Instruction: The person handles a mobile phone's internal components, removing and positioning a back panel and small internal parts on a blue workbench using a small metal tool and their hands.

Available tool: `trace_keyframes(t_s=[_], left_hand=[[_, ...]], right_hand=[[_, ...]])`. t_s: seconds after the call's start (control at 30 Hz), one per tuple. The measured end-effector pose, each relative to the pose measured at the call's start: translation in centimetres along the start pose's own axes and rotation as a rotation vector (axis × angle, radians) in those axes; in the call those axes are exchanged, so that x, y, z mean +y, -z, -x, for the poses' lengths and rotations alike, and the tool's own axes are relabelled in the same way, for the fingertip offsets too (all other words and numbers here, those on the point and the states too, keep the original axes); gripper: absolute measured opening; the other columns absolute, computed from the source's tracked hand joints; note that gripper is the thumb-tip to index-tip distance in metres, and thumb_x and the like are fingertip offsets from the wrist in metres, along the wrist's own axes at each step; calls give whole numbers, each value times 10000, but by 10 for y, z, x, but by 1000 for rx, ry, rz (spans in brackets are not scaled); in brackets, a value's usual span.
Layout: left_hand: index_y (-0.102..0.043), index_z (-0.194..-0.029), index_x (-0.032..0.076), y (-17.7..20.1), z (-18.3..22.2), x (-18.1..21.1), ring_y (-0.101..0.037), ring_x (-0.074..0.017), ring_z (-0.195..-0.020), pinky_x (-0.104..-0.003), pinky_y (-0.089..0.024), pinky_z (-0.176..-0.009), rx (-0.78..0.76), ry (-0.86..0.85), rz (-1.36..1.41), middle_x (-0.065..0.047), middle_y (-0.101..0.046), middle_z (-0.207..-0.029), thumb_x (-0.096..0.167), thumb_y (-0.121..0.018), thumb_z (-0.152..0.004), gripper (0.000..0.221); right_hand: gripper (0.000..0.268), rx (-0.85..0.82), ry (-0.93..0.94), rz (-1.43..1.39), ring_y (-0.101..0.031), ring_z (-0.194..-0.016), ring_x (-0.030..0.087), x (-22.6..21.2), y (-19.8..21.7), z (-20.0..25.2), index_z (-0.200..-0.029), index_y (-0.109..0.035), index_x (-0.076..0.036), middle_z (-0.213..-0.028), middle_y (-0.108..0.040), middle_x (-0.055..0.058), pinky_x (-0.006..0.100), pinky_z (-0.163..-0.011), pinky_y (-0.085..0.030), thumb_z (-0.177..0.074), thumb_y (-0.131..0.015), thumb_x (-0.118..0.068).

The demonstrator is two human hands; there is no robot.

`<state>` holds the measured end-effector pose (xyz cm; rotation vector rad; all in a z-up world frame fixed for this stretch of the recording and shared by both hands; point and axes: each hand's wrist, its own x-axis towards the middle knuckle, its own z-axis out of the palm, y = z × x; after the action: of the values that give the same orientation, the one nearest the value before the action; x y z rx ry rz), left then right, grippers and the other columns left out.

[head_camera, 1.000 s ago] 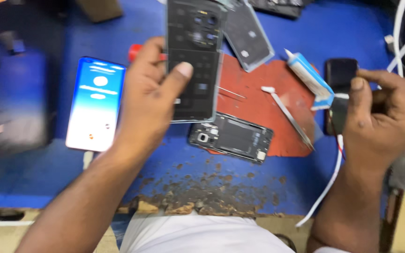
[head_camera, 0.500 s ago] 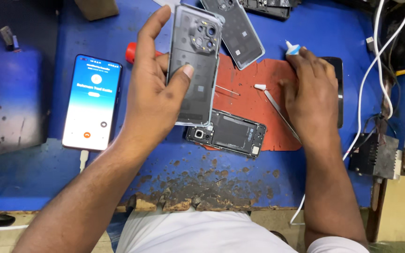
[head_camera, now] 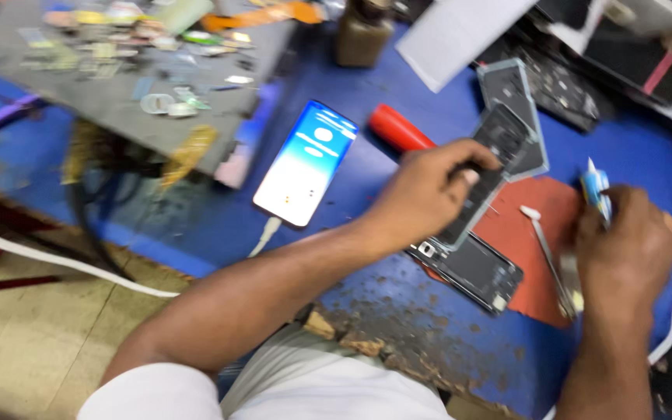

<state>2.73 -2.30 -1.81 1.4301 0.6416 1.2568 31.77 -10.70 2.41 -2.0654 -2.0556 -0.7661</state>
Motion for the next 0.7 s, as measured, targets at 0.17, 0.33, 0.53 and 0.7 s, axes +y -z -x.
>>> trace_keyframes(t_s=[0.17,0.33,0.53,0.7], left_hand=[[-468,-1520,220,7,2,13,-731,-288,-1153,-356,-592,-959,21,-96,82,-163,-621,-1465,-86,-505,-927,668],[-181,-1650,207,14,-2,22,-683,-402,-1104,-438,-533,-942,64,38,45,-218,-521,-1531,-4,-571,-928,847],[-418,-1492,84,3,-7,7,-660,-419,-1146,-463,-528,-966,161,-15,52,-262,-666,-1256,86,-630,-908,622],[-552,-1347,62,4,-11,2,-691,-408,-1087,-471,-544,-913,166,60,32,-239,-726,-1097,138,-612,-916,442]], right_hand=[[176,72,88,-3,-640,-851,331,-9,6,-2,-1059,-683,-37,-928,-682,150,422,-834,-519,-940,-806,-78],[81,213,-18,-328,-693,-937,209,-12,11,-1,-1134,-663,-4,-1086,-728,147,293,-883,-569,-1054,-658,3],[76,73,-67,-1069,-703,-1001,105,-92,81,-68,-1201,-641,-13,-1095,-705,64,203,-914,-579,-1157,-667,-69],[55,52,476,-808,-704,-865,143,-218,152,-132,-1092,-705,45,-990,-722,133,224,-793,-569,-1064,-751,35]])
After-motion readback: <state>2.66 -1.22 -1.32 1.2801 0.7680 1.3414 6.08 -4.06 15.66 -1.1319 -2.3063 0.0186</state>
